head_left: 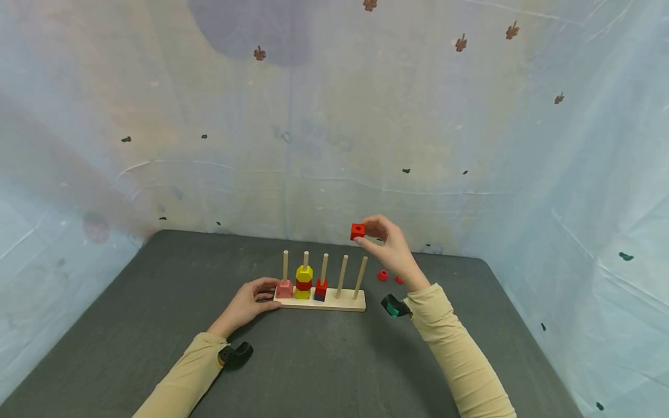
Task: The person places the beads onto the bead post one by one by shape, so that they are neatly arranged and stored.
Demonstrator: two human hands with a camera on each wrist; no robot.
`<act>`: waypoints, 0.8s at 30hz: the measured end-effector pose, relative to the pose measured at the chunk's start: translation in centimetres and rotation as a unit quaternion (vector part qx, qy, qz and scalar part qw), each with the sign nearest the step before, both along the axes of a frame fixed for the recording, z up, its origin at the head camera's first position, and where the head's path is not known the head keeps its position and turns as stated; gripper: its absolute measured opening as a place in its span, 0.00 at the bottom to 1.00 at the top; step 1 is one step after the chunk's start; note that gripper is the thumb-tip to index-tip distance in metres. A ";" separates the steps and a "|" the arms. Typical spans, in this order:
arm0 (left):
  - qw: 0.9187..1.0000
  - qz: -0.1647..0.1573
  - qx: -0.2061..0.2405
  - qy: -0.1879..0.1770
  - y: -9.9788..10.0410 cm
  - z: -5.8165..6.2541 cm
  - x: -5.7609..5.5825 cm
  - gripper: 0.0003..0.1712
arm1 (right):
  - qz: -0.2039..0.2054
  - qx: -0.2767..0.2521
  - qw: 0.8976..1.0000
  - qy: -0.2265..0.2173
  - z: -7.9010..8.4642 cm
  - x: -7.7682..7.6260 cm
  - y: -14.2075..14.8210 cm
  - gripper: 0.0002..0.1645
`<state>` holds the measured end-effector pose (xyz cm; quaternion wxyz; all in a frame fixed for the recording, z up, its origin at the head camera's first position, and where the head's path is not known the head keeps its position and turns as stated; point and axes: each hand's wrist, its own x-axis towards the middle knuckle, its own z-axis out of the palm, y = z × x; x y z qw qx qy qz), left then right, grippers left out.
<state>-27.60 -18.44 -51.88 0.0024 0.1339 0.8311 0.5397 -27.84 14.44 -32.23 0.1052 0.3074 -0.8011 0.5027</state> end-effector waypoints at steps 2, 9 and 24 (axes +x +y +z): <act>1.000 0.002 0.002 -0.002 0.0 0.0 0.1 0.34 | 0.008 -0.003 1.000 -0.001 -0.1 0.2 -0.6 0.19; 1.000 0.001 0.004 0.001 0.0 0.2 0.1 0.33 | 0.027 0.001 0.999 -0.017 -0.7 1.0 -2.7 0.19; 1.000 0.003 0.004 -0.007 0.0 0.2 0.1 0.33 | 0.035 0.009 0.999 -0.020 -2.2 2.0 -4.7 0.18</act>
